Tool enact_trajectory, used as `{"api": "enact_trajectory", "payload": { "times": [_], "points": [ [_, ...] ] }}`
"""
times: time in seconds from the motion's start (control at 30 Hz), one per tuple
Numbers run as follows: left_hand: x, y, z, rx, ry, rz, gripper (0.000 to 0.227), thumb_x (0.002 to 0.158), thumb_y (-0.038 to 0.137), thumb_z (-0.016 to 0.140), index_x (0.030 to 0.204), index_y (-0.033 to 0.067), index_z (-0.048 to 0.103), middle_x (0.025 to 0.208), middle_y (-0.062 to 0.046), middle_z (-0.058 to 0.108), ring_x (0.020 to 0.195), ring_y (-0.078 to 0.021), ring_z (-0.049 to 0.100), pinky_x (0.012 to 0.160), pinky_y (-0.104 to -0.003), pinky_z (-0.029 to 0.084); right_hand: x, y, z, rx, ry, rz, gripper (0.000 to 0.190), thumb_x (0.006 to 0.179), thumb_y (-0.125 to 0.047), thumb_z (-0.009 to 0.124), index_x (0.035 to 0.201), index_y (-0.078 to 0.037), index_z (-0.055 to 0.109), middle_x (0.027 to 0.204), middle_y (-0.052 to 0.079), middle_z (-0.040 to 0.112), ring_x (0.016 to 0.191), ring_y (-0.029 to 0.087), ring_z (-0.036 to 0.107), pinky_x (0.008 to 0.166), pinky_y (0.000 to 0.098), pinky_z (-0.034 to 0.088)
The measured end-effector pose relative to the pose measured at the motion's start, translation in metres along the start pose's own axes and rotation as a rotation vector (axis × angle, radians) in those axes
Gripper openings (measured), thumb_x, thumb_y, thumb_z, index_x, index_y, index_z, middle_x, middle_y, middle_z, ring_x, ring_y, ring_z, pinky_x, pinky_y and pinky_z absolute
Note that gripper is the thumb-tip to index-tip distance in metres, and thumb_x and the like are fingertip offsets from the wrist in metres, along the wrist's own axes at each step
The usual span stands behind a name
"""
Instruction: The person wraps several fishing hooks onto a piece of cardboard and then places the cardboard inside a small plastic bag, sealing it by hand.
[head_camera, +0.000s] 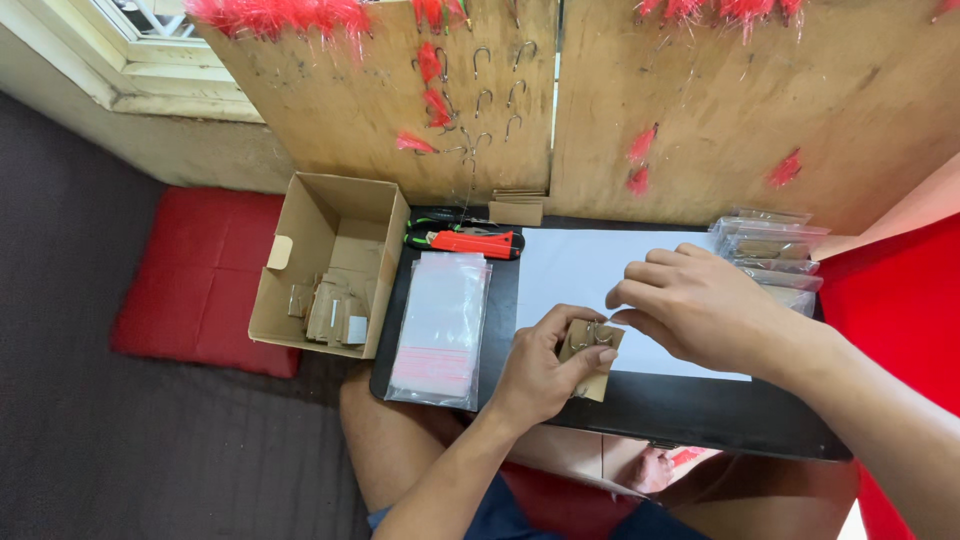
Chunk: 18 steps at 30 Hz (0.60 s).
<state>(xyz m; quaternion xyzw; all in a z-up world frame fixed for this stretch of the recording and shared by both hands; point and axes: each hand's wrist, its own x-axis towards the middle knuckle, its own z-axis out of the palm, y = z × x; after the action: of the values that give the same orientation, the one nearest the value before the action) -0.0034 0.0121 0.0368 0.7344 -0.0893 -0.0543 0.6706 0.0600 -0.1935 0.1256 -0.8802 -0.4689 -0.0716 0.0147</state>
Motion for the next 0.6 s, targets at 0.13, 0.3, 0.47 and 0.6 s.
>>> {"api": "enact_trajectory", "payload": {
  "times": [0.13,0.3,0.47,0.6],
  "points": [
    [-0.002,0.015,-0.002,-0.079,-0.02,-0.003,0.045,0.086,0.027,0.077,0.125,0.0169,0.056,0.076,0.0,0.067,0.063,-0.0075,0.053,0.061,-0.025,0.045,0.01,-0.004,-0.01,0.149,-0.136,0.083,0.02,0.098,-0.034,0.058,0.106,-0.02,0.07,0.092,-0.003,0.076,0.083,0.023,0.066,0.079,0.0437,0.045],
    [0.002,-0.003,-0.002,-0.086,-0.025,0.321,0.08,0.087,0.008,0.077,0.153,0.0112,0.032,0.102,-0.018,0.068,0.076,-0.0305,0.071,0.067,-0.041,0.063,0.025,-0.014,-0.018,0.498,-0.405,0.442,0.021,0.093,-0.035,0.066,0.084,-0.02,0.078,0.053,-0.001,0.058,0.055,0.018,0.057,0.06,0.0298,0.052],
    [0.001,-0.002,0.003,-0.045,0.028,0.465,0.09,0.089,0.011,0.078,0.159,0.0111,0.022,0.132,-0.018,0.053,0.086,-0.034,0.072,0.071,-0.043,0.066,0.023,-0.012,-0.015,0.654,-0.397,0.491,0.027,0.094,-0.032,0.066,0.077,-0.016,0.079,0.045,0.001,0.054,0.05,0.016,0.048,0.055,0.0293,0.047],
    [-0.001,0.01,0.005,0.096,0.135,0.662,0.089,0.088,0.013,0.079,0.158,0.0158,0.025,0.145,-0.017,0.047,0.09,-0.0327,0.073,0.066,-0.041,0.066,0.021,-0.015,-0.02,0.907,-0.356,0.407,0.037,0.099,-0.025,0.06,0.068,-0.011,0.076,0.042,-0.003,0.045,0.048,0.011,0.04,0.05,0.0268,0.045]
  ]
}}
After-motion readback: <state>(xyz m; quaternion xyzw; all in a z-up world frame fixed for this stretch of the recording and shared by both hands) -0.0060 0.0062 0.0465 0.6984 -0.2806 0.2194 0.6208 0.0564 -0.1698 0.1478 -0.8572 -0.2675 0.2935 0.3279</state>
